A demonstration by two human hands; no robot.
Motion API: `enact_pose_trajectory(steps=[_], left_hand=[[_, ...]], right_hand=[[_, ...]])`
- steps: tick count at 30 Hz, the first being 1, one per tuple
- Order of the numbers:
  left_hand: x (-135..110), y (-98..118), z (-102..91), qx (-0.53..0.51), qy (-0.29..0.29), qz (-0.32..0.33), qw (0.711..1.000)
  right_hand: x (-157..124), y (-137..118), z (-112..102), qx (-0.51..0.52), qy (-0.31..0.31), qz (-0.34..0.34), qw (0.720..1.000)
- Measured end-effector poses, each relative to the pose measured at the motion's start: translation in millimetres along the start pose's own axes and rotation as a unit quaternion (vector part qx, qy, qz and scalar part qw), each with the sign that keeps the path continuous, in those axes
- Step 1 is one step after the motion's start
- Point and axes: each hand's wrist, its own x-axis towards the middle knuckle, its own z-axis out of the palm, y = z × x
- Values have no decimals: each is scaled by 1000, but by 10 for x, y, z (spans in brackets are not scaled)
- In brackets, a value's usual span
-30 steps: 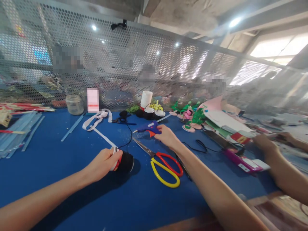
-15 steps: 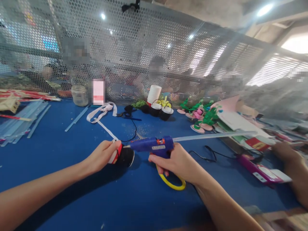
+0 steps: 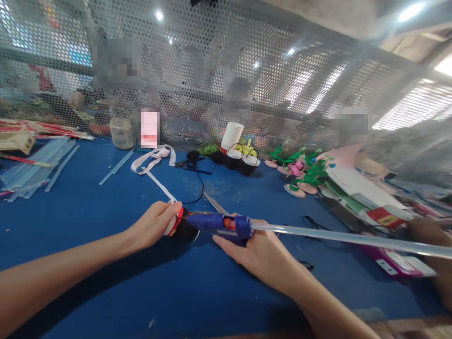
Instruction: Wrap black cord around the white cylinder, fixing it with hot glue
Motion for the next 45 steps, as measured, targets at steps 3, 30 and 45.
enact_pose_trajectory(steps=[3, 30, 45], left_hand=[[-5, 6, 3, 4, 0, -6, 1000], [-1, -24, 4, 36, 2, 7, 999], [-32, -51, -22, 81, -22, 67, 994]], right_hand=[[-9, -1, 0, -5, -7, -13, 1000], [-45, -56, -9, -38, -3, -17, 999], [-38, -52, -30, -30, -19, -13, 999]])
